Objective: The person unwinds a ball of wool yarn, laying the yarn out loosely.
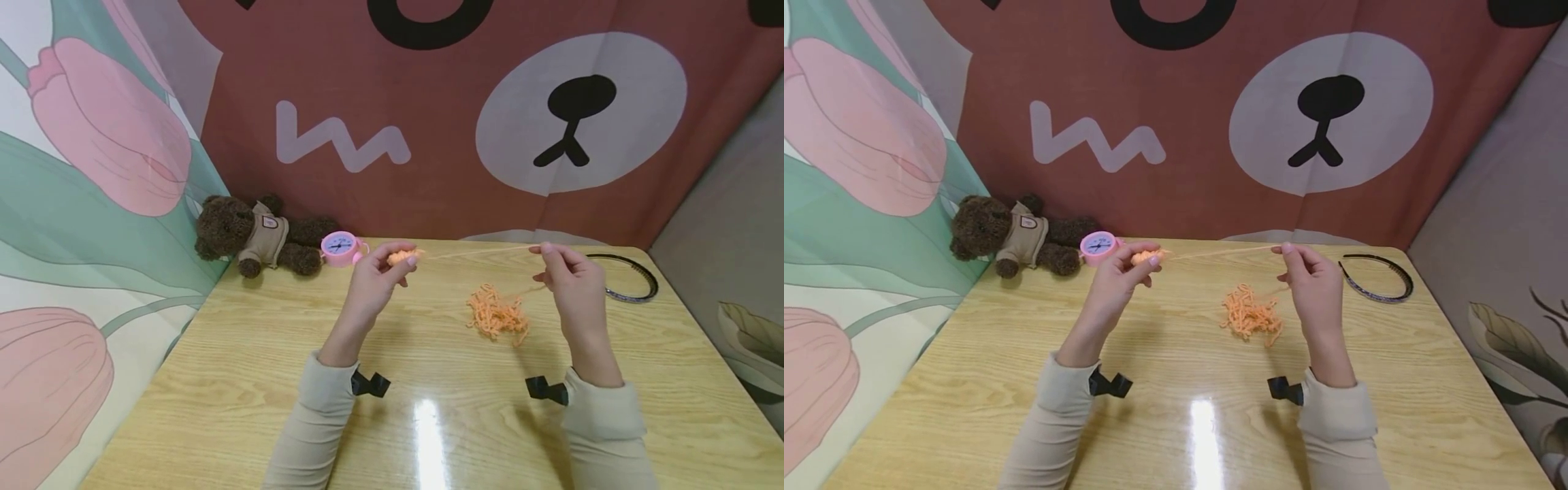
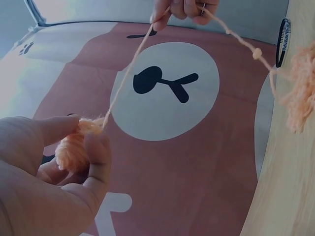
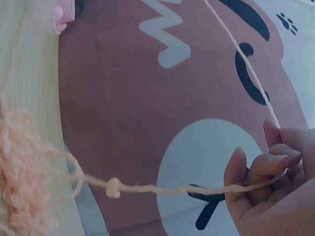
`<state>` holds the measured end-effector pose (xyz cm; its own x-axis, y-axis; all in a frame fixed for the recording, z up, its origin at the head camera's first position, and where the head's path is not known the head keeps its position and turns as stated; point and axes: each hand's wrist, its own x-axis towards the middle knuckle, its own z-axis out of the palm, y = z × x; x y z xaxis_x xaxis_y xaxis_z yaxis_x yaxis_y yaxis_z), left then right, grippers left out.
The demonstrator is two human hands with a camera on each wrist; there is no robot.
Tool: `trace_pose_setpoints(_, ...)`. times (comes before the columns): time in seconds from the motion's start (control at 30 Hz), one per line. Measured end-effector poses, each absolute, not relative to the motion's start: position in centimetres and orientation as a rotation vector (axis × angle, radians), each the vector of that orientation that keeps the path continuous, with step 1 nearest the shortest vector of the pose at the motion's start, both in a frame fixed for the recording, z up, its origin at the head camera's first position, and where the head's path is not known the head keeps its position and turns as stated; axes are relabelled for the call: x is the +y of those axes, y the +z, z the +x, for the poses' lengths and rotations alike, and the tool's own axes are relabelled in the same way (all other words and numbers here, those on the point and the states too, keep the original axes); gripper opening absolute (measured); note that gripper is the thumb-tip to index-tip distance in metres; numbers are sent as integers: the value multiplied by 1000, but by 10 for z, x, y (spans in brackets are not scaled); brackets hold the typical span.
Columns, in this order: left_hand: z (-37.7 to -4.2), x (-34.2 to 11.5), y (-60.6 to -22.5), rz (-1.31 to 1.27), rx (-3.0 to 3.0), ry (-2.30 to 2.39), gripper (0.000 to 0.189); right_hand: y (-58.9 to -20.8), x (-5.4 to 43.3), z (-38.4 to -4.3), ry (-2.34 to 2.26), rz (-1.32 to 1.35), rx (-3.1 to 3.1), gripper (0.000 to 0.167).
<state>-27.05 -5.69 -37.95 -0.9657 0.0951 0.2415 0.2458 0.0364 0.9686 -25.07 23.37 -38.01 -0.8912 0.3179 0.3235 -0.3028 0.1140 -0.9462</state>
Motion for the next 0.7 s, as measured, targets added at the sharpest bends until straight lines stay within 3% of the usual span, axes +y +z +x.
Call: trace_pose_setpoints(0.7,-275,-68,-380,-378,-2080,-2127,25,-381,276,-251,1945,-222,-1693,32)
